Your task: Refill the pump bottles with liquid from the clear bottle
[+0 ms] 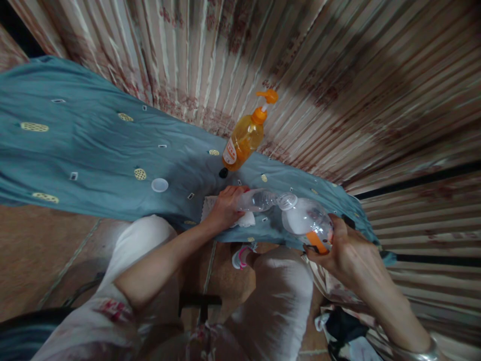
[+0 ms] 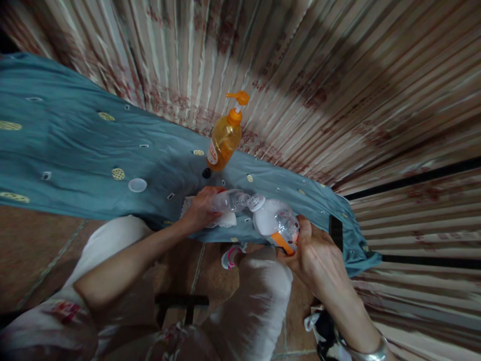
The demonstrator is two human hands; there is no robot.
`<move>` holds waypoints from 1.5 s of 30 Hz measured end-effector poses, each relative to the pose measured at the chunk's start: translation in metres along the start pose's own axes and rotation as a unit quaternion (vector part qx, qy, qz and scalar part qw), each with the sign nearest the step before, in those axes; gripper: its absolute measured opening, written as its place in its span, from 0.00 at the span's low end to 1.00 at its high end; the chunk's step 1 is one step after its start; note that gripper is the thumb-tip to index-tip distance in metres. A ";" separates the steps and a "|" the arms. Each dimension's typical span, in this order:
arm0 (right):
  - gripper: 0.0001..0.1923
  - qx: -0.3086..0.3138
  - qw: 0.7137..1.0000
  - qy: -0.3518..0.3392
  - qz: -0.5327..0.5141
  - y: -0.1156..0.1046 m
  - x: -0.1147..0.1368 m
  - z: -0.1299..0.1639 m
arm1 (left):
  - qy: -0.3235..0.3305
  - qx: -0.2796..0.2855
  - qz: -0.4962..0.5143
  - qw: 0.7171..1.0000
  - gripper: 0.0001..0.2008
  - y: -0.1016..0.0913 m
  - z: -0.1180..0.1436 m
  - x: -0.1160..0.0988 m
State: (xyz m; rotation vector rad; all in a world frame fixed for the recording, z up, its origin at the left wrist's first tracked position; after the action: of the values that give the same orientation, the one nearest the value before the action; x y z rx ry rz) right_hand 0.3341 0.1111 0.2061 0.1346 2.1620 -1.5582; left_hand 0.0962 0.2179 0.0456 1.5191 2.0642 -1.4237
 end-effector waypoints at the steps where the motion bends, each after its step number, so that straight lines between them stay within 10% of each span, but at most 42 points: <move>1: 0.26 -0.002 1.000 -0.002 0.002 0.000 0.000 0.000 | -0.002 -0.001 0.001 1.000 0.30 0.000 0.000 0.000; 45: 0.24 -0.009 1.000 -0.011 -0.008 -0.003 0.001 -0.001 | -0.008 0.010 0.011 1.000 0.30 -0.001 0.000 -0.001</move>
State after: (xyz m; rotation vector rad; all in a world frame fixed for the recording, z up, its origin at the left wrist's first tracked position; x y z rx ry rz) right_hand 0.3319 0.1106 0.2080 0.0950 2.1648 -1.5422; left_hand 0.0960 0.2174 0.0466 1.5285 2.0237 -1.4486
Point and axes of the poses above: each hand's wrist, its own z-axis away from the middle knuckle, its own y-axis out of the palm, x = y × z, the point moved 2 cm from there along -z, towards the middle knuckle, and after that the axes turned 5 degrees about y, right-handed, at the moved point
